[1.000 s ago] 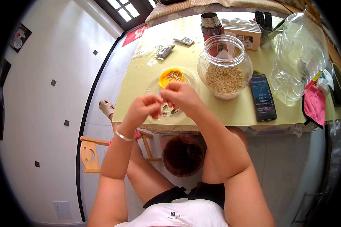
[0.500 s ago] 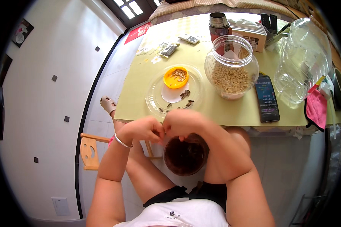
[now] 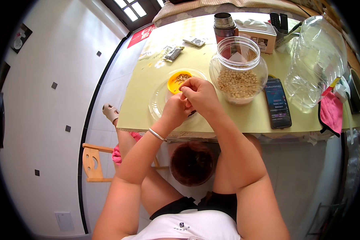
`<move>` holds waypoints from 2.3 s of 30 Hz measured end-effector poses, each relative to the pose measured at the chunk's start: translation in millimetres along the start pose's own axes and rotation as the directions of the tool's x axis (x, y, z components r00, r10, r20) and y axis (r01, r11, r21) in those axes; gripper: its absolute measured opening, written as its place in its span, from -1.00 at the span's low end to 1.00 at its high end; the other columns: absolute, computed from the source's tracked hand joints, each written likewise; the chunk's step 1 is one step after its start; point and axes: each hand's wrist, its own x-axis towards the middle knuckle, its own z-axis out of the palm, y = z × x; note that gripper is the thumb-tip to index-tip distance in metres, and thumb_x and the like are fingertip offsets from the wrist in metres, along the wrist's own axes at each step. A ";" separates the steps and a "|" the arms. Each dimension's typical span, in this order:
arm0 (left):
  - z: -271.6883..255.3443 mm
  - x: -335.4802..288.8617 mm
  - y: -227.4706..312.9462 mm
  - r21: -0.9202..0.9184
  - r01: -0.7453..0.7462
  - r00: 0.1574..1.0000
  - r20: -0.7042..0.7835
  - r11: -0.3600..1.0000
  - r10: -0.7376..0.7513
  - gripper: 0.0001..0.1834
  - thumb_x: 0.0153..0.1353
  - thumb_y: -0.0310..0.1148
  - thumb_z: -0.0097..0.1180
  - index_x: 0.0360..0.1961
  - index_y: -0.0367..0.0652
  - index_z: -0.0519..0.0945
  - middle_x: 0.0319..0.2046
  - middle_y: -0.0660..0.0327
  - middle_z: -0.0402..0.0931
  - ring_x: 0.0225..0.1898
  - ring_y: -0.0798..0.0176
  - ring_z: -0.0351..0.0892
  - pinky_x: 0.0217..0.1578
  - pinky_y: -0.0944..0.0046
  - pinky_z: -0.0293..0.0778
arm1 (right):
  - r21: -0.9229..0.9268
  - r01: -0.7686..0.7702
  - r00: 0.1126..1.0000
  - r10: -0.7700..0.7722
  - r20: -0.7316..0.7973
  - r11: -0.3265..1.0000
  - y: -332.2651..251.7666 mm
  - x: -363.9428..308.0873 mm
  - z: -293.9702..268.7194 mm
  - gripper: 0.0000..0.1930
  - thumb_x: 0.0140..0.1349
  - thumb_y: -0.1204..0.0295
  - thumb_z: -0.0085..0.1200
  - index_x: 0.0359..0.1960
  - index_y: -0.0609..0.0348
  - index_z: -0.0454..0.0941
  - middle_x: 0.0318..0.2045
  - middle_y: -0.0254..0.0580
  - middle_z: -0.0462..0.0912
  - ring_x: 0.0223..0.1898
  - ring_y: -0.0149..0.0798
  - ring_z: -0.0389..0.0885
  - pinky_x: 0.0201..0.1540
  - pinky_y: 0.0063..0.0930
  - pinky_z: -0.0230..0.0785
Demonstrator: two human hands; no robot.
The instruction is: The person sits at a table and shells sunflower seeds by hand. They pick up seeds from a bowl, crack the shells, and place the kernels into a small yellow container while discarding the shells onto a plate.
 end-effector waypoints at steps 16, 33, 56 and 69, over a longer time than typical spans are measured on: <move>-34.8 -23.6 1.7 -0.449 0.146 0.937 -0.222 0.881 -0.268 -0.91 0.12 -0.60 0.26 -0.42 -0.27 0.57 -0.51 0.30 0.59 -0.46 0.54 0.54 -0.40 0.50 0.45 | -0.368 -0.007 0.999 -0.006 -0.035 0.930 17.9 1.9 3.7 -0.88 0.16 0.57 0.07 -0.29 0.33 0.61 -0.51 -0.26 0.65 -0.57 -0.47 0.57 -0.50 -0.56 0.46; -46.6 -39.1 10.1 -0.185 0.133 0.917 -0.350 0.974 -0.192 -0.83 0.09 -0.59 0.27 -0.25 -0.29 0.68 -0.36 0.09 0.62 -0.54 0.33 0.62 -0.47 0.37 0.50 | -0.257 0.028 0.998 -0.014 0.056 0.966 26.2 2.0 22.0 -0.92 0.17 0.56 0.16 -0.36 0.35 0.61 -0.53 -0.23 0.64 -0.58 -0.46 0.57 -0.49 -0.52 0.46; -42.4 -47.2 18.4 0.014 -0.033 0.923 -0.383 0.999 0.036 -0.82 0.14 -0.62 0.23 -0.20 -0.32 0.69 -0.46 0.04 0.66 -0.50 0.23 0.67 -0.44 0.32 0.58 | -0.165 0.094 0.995 -0.096 -0.005 0.982 33.2 -3.3 38.0 -0.88 0.03 0.49 0.20 -0.51 0.32 0.57 -0.62 -0.21 0.59 -0.62 -0.45 0.47 -0.55 -0.53 0.32; -60.5 -47.3 -0.3 -0.923 0.223 0.882 0.053 0.314 -0.469 -0.84 0.16 -0.65 0.21 -0.21 -0.36 0.65 -0.36 0.06 0.68 -0.43 0.26 0.71 -0.37 0.36 0.69 | 0.250 -0.235 0.961 0.185 0.207 0.939 24.7 0.7 28.0 -0.92 0.05 0.54 0.19 -0.45 0.23 0.54 -0.62 -0.42 0.46 -0.64 -0.57 0.32 -0.60 -0.64 0.09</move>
